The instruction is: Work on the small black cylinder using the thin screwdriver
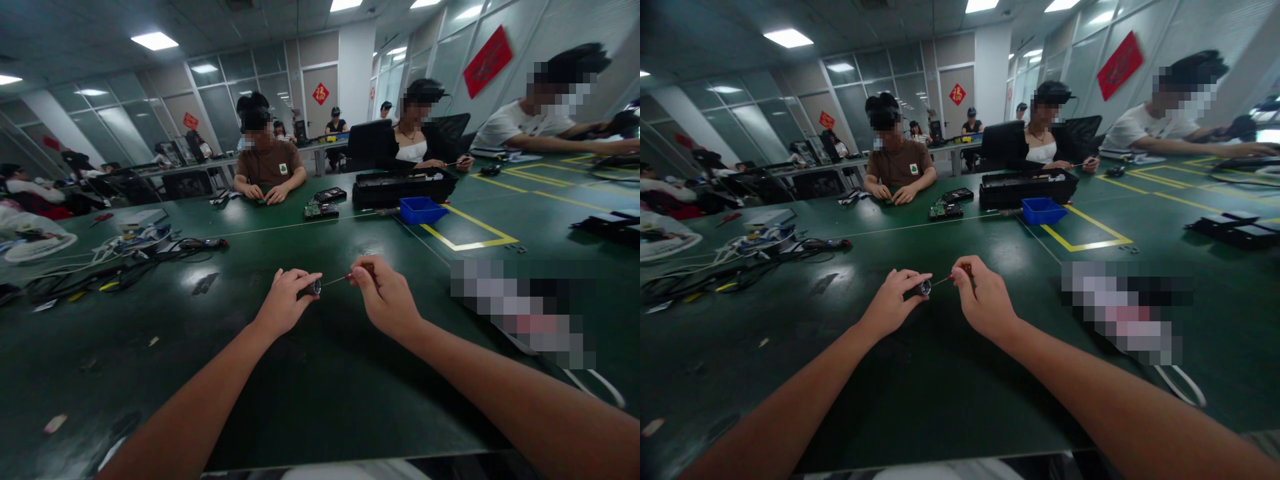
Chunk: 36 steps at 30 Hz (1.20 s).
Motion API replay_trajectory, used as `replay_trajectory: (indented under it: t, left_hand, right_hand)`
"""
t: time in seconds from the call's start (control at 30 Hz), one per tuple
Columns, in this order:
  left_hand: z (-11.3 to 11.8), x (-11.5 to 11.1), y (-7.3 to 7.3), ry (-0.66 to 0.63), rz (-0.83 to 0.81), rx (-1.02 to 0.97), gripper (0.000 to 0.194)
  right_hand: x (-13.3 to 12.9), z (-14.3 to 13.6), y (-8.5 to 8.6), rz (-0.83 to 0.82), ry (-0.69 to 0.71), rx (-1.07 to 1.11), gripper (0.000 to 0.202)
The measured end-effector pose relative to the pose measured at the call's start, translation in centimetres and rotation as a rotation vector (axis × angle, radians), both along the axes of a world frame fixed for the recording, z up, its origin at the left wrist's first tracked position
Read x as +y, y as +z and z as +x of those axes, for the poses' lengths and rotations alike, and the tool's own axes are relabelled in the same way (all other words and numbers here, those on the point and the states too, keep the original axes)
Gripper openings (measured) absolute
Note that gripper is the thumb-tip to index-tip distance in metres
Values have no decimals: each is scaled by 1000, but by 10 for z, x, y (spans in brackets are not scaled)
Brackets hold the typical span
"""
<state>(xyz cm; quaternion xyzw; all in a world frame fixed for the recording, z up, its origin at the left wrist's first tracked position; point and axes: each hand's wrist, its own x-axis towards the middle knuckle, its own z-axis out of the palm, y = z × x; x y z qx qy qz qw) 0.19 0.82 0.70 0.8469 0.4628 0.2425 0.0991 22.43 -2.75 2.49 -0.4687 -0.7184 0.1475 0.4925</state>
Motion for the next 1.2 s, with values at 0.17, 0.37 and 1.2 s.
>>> replay_trajectory:
  t: [0.17, 0.37, 1.2]
  left_hand:
    - [2, -1, 1, -21, -14, -35, 42]
    - [2, -2, 1, -26, -11, -48, 43]
    - [4, -5, 3, -38, -18, -93, 43]
  right_hand:
    - [0, 0, -2, -39, 46, 93, 17]
    - [1, -1, -2, -68, 68, 97, 17]
    - [22, 3, -13, -356, 120, 617, 27]
